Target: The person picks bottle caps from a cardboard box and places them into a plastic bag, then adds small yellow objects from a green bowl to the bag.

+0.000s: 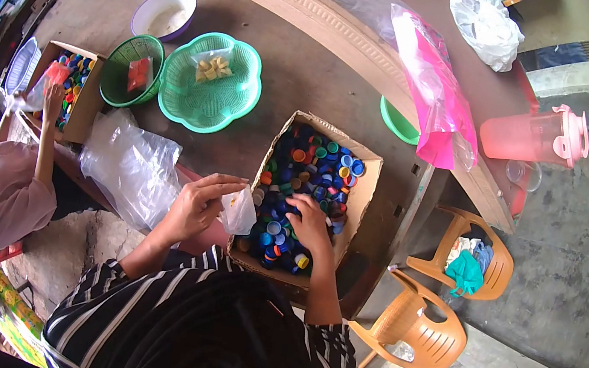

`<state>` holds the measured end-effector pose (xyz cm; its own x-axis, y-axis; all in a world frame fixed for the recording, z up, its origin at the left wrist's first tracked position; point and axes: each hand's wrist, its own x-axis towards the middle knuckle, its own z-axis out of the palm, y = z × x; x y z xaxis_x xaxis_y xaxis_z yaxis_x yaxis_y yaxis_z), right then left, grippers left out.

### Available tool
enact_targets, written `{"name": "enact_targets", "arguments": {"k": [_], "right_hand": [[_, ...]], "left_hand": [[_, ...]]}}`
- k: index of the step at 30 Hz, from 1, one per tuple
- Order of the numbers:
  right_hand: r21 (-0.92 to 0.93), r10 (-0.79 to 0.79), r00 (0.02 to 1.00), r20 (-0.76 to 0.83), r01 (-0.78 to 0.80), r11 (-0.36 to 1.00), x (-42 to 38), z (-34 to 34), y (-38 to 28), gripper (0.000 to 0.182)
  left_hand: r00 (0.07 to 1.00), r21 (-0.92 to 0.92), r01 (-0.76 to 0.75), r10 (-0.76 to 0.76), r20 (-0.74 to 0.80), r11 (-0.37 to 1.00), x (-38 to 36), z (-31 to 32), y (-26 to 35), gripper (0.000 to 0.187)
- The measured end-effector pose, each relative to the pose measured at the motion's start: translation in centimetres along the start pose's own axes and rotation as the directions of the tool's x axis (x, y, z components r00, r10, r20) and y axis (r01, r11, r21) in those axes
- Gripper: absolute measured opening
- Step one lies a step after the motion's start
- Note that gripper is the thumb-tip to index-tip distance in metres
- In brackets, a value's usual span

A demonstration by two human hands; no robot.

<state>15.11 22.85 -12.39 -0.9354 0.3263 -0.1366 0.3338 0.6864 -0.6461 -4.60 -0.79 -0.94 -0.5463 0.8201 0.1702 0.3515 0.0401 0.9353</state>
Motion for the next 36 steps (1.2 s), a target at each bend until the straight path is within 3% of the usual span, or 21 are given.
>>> {"name": "enact_targets", "arguments": {"k": [2, 7, 11, 13, 16, 19, 22, 26, 30, 31, 33, 34, 36], "right_hand": [[-0.024, -0.043, 0.999, -0.031, 0.042, 0.999, -1.0, -0.8, -0.4, 0.016], [0.099, 0.198, 0.979, -0.05, -0.192, 0.976, -1.1, -2.8, 0.3, 0.014], [0.052, 0.078, 0.972, -0.224, -0.068, 0.996, 2.0, -1.6, 2.6, 0.012], [-0.062, -0.007, 0.963, -0.269, -0.01, 0.998, 4.2, 0.4, 4.7, 0.017], [-0.358, 0.015, 0.918, -0.396, -0.17, 0.918, 5.7, 3.1, 3.7, 0.026], [-0.487, 0.09, 0.925, -0.37, -0.275, 0.829, 5.9, 3.8, 3.0, 0.025], [-0.427, 0.127, 0.918, -0.375, -0.293, 0.856, 5.1, 3.8, 2.9, 0.029], [-0.192, 0.142, 0.906, -0.399, -0.234, 0.953, 2.6, 2.3, 2.0, 0.027], [-0.03, -0.042, 0.846, -0.532, 0.031, 0.999, -0.8, 2.4, 3.2, 0.025], [0.178, 0.073, 0.858, -0.509, 0.022, 0.984, -1.6, 2.6, 3.2, 0.023], [0.565, 0.281, 0.873, -0.399, -0.008, 0.825, -3.3, 2.9, 2.9, 0.02], [0.655, 0.316, 0.882, -0.349, -0.011, 0.756, -4.1, 2.2, 0.7, 0.02], [0.64, 0.262, 0.861, -0.435, 0.091, 0.763, -4.7, 2.2, -1.3, 0.023]], "left_hand": [[1.0, 0.012, -0.01, 0.01, 0.006, 1.0, -0.1, 0.0, 0.2, 0.049], [0.999, 0.025, -0.05, 0.05, 0.007, 0.998, -0.5, 0.0, 0.9, 0.049], [0.997, 0.032, -0.083, 0.083, -0.004, 0.996, -1.4, 0.2, 1.2, 0.049], [0.997, 0.039, -0.082, 0.082, -0.005, 0.996, -2.1, 0.2, 1.4, 0.049], [0.996, 0.051, -0.088, 0.089, -0.024, 0.995, -3.1, -0.2, 2.1, 0.048], [0.996, 0.065, -0.075, 0.078, -0.045, 0.995, -4.2, -0.9, 2.5, 0.046], [0.994, 0.085, -0.084, 0.09, -0.068, 0.993, -5.1, -1.4, 2.4, 0.045], [0.991, 0.093, -0.102, 0.109, -0.074, 0.99, -5.5, -1.4, 2.6, 0.045], [0.988, 0.086, -0.13, 0.136, -0.07, 0.988, -5.6, -1.0, 2.7, 0.045], [0.989, 0.084, -0.125, 0.13, -0.065, 0.989, -5.5, -0.9, 2.8, 0.046], [0.99, 0.083, -0.125, 0.13, -0.056, 0.989, -5.2, -0.6, 3.0, 0.046], [0.99, 0.083, -0.129, 0.133, -0.054, 0.988, -5.1, -0.4, 3.1, 0.047], [0.988, 0.087, -0.14, 0.145, -0.053, 0.986, -4.9, -0.1, 3.2, 0.047]]}}
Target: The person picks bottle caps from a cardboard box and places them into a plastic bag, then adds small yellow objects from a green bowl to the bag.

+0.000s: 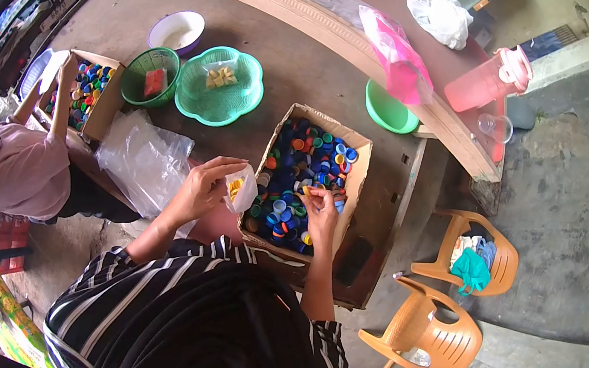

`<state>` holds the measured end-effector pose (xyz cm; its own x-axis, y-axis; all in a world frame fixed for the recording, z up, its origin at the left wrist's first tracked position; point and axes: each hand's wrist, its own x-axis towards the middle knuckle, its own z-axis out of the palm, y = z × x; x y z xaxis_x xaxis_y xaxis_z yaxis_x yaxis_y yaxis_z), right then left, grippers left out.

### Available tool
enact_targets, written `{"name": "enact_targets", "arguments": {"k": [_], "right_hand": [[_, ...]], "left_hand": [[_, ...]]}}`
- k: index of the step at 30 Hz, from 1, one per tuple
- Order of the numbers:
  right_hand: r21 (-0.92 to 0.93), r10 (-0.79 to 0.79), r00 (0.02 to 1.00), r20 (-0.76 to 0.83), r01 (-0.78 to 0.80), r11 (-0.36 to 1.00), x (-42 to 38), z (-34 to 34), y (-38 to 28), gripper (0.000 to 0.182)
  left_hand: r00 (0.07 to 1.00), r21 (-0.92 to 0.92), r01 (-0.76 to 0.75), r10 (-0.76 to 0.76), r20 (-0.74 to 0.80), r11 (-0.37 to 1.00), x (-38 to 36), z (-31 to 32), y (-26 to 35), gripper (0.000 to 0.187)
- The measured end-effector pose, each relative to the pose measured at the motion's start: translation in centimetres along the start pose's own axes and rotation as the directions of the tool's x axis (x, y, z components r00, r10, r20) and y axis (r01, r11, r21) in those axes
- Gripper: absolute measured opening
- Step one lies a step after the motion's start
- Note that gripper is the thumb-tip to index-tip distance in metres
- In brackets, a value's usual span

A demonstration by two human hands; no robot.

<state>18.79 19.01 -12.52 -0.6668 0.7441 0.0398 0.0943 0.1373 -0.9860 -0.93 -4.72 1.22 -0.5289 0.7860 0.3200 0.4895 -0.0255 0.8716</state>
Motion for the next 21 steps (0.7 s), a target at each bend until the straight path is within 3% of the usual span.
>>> {"name": "enact_targets", "arguments": {"k": [3, 6, 7, 9, 10, 13, 14, 16, 17, 19, 21], "right_hand": [[-0.045, -0.252, 0.966, -0.064, 0.249, 0.967, -1.3, 3.0, -7.1, 0.03], [-0.126, -0.491, 0.87, -0.038, 0.483, 0.866, -2.8, 5.9, -12.9, 0.029], [-0.129, -0.514, 0.858, 0.007, 0.51, 0.85, -3.2, 6.7, -14.3, 0.032], [-0.296, -0.524, 0.794, 0.309, 0.604, 0.74, -2.8, 7.1, -16.2, 0.036], [-0.387, -0.526, 0.757, 0.387, 0.651, 0.653, -2.7, 7.2, -17.4, 0.036], [-0.22, -0.524, 0.817, 0.241, 0.572, 0.79, -0.3, 6.4, -14.8, 0.028], [-0.242, -0.435, 0.886, 0.16, 0.462, 0.853, 0.6, 5.7, -13.4, 0.024], [-0.363, -0.402, 0.914, 0.054, 0.393, 0.845, 3.7, 3.7, -10.0, 0.013], [-0.365, -0.274, 0.962, 0.0, 0.255, 0.895, 5.1, 2.8, -6.7, 0.013], [-0.501, -0.146, 0.989, -0.009, 0.122, 0.857, 7.4, 1.1, -1.6, 0.013], [-0.53, -0.111, 0.992, 0.055, 0.123, 0.839, 8.9, 0.9, 1.2, 0.011]], "left_hand": [[1.0, 0.009, -0.006, 0.006, -0.001, 1.0, 0.3, 0.5, 0.1, 0.047], [1.0, 0.006, 0.024, -0.024, 0.018, 1.0, 0.4, 0.6, 0.7, 0.047], [0.999, 0.0, 0.033, -0.033, 0.023, 0.999, 0.4, 0.6, 0.8, 0.048], [0.998, -0.01, 0.049, -0.048, 0.026, 0.999, 0.3, 0.6, 0.9, 0.048], [0.998, -0.012, 0.056, -0.055, 0.023, 0.998, 0.2, 0.6, 0.8, 0.048], [1.0, 0.025, 0.028, -0.028, -0.007, 0.999, 0.2, 0.1, 0.6, 0.048], [1.0, 0.044, 0.014, -0.013, -0.021, 0.999, 0.1, -0.1, 0.6, 0.049], [0.998, 0.034, 0.059, -0.058, -0.02, 0.998, -0.1, -0.4, 0.6, 0.049], [0.997, 0.031, 0.077, -0.077, -0.019, 0.997, 0.0, -0.6, 0.6, 0.049], [0.999, 0.048, 0.049, -0.048, -0.018, 0.998, 0.2, -0.6, 0.5, 0.049], [0.999, 0.053, 0.035, -0.035, -0.011, 0.998, 0.5, -0.7, 0.3, 0.05]]}}
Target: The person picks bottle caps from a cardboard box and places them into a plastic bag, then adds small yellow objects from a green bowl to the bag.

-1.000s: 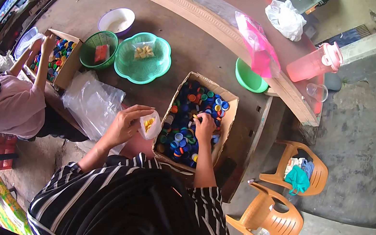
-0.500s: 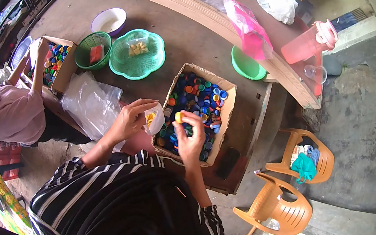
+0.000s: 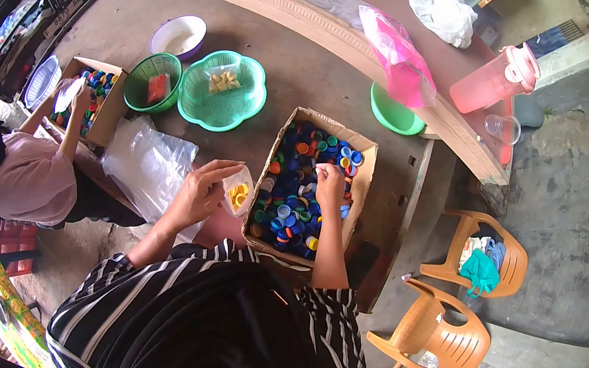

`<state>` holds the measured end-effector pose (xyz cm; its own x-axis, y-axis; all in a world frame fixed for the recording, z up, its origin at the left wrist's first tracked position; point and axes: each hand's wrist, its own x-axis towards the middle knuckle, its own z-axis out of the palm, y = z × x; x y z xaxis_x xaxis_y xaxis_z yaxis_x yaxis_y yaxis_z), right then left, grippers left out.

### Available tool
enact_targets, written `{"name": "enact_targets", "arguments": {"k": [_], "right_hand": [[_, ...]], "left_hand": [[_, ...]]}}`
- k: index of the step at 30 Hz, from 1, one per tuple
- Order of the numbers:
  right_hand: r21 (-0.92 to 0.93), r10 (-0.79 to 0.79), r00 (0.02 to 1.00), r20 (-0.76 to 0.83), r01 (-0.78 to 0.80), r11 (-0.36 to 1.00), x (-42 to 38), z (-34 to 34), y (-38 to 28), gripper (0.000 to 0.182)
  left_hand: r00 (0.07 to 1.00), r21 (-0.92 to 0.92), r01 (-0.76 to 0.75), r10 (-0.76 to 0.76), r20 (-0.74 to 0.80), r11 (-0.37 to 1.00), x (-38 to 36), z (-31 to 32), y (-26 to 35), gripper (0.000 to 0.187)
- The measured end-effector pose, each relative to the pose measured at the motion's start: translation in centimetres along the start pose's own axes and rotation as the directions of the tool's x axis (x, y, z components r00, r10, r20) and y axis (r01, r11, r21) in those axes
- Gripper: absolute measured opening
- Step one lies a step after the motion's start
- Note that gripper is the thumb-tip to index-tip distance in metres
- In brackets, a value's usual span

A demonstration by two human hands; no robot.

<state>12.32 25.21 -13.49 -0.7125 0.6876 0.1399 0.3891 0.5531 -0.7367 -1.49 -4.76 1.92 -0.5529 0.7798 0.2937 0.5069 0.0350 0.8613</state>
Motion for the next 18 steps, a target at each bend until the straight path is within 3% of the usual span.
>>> {"name": "enact_targets", "arguments": {"k": [1, 4, 7, 15, 18], "right_hand": [[-0.104, -0.101, 0.995, -0.01, 0.099, 0.99, 0.5, 0.9, 1.0, 0.01], [-0.453, -0.008, 0.995, 0.095, 0.05, 0.89, 0.4, 3.4, 2.5, 0.022], [-0.602, 0.003, 0.998, 0.062, 0.035, 0.798, 0.5, 4.5, 1.9, 0.027], [-0.676, -0.036, 0.987, 0.156, 0.133, 0.725, 0.6, 5.2, 2.4, 0.023], [-0.513, -0.037, 0.992, 0.117, 0.092, 0.853, 0.5, 4.6, 2.5, 0.018]], "left_hand": [[1.0, -0.003, 0.002, -0.002, 0.007, 1.0, 0.1, 0.1, 0.0, 0.05], [1.0, -0.003, -0.01, 0.01, 0.021, 1.0, 0.5, 0.2, 0.0, 0.05], [0.996, -0.018, 0.059, -0.058, 0.062, 0.998, 0.7, -0.1, 0.5, 0.05], [0.997, -0.04, 0.064, -0.062, 0.053, 0.997, 0.7, 0.4, -0.2, 0.049], [0.997, -0.04, 0.063, -0.06, 0.052, 0.997, 0.6, 0.5, 0.3, 0.049]]}}
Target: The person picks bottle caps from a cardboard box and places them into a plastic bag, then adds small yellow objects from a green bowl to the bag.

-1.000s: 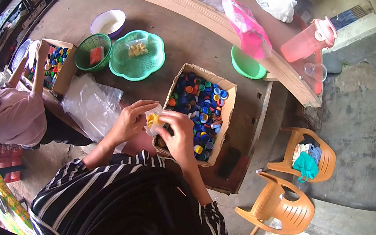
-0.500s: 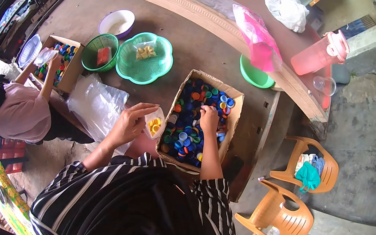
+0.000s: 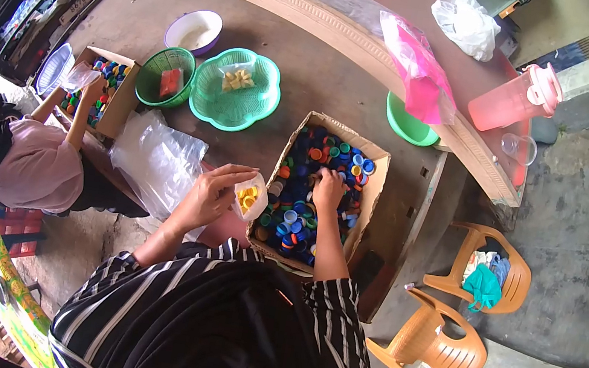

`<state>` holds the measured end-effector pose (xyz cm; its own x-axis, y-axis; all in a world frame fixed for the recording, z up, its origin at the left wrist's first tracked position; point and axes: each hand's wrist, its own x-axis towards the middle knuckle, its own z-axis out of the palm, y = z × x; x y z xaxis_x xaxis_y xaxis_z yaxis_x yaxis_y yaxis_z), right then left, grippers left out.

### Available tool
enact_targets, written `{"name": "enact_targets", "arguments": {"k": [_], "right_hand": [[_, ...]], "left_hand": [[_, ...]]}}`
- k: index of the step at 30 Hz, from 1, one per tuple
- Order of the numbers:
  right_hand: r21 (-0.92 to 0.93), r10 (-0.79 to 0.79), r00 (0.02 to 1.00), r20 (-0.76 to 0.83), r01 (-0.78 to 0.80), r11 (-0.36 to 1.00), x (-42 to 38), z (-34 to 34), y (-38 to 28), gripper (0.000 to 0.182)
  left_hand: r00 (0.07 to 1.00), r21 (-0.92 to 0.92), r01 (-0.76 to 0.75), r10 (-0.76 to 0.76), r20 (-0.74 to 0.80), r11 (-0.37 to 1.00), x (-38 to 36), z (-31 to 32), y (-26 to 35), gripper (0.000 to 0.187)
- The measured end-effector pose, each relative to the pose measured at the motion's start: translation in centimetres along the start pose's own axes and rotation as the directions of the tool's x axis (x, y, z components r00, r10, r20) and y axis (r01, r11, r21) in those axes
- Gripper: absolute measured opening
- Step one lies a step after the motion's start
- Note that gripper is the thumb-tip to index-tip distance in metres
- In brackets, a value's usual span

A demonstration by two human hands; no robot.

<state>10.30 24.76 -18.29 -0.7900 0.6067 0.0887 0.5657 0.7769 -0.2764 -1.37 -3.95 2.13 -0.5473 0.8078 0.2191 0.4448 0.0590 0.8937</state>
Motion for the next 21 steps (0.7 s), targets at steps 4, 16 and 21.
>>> {"name": "enact_targets", "arguments": {"k": [4, 16, 21], "right_hand": [[0.494, -0.039, 0.976, -0.212, 0.142, 0.858, -0.4, -3.5, -2.2, 0.015], [0.542, -0.363, 0.886, -0.289, 0.464, 0.7, -7.0, -15.8, -15.3, 0.027], [0.564, 0.003, 0.959, -0.284, 0.164, 0.809, -3.9, -10.9, -6.9, 0.018]], "left_hand": [[1.0, 0.013, 0.019, -0.019, -0.022, 1.0, -0.7, -0.4, 0.0, 0.05], [0.995, -0.012, -0.009, 0.008, -0.099, 1.0, -1.8, -0.6, -1.1, 0.053], [0.987, 0.028, -0.027, 0.031, -0.158, 0.999, -2.5, -1.7, -1.2, 0.051]]}}
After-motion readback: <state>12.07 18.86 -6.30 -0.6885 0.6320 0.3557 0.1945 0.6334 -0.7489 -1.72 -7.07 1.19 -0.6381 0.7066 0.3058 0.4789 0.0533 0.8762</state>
